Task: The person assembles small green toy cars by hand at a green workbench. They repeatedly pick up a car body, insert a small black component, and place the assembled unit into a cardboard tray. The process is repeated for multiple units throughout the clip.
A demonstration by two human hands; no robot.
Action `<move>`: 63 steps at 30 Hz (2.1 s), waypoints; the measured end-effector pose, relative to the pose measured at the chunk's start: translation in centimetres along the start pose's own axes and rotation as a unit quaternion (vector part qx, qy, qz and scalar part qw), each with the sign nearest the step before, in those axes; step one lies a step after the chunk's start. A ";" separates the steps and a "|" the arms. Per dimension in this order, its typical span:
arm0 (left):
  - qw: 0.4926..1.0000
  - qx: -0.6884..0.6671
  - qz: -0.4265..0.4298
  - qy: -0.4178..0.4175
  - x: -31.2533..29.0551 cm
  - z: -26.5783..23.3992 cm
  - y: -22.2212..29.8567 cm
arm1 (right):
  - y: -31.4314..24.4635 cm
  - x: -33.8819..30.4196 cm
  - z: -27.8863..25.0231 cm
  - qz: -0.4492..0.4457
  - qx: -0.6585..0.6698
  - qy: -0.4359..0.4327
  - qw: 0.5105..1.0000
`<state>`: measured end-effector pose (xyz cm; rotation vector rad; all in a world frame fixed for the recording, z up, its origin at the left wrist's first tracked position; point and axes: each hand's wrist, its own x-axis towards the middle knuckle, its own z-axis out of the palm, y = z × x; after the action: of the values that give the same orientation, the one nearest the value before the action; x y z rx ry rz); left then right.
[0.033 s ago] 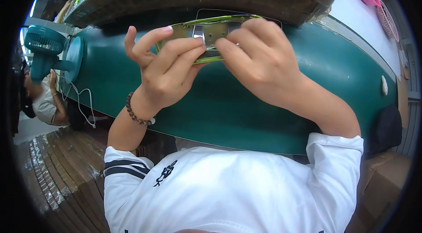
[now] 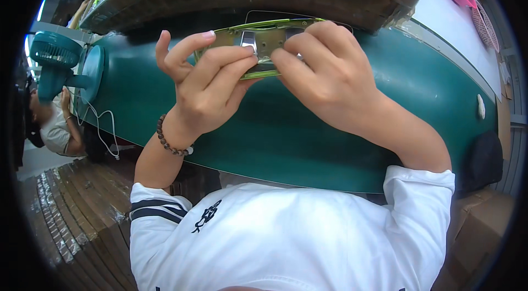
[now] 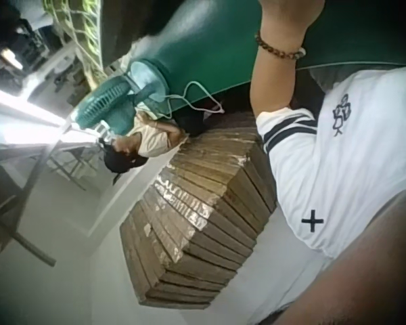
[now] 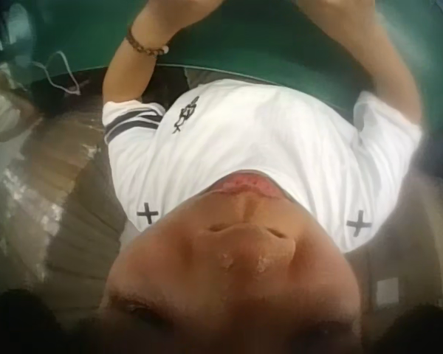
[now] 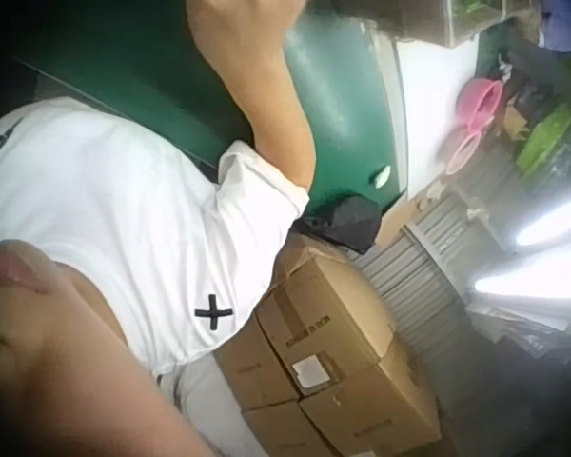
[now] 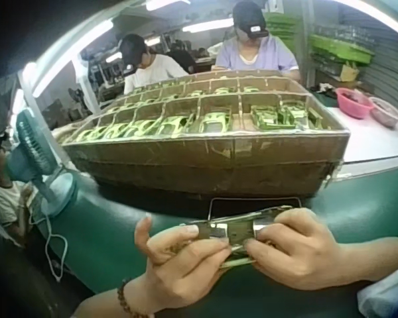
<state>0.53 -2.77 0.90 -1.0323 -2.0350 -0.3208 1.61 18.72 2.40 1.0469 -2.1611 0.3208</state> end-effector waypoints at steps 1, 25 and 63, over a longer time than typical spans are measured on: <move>1.000 -0.012 -0.002 -0.001 0.0 0.1 0.0 | -0.1 -0.1 0.0 -0.001 -0.006 -0.002 1.000; 0.940 -0.342 0.013 0.016 -0.4 1.4 -1.6 | -0.5 0.7 -1.1 0.073 0.259 -0.057 0.961; 0.884 -0.456 -0.101 0.008 -0.5 1.0 -0.8 | 0.3 -0.2 0.2 -0.046 0.079 0.032 0.995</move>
<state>-0.50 -3.00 -0.03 -1.3231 -1.9737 -1.4924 1.35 18.97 2.13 1.2044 -2.0500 0.4810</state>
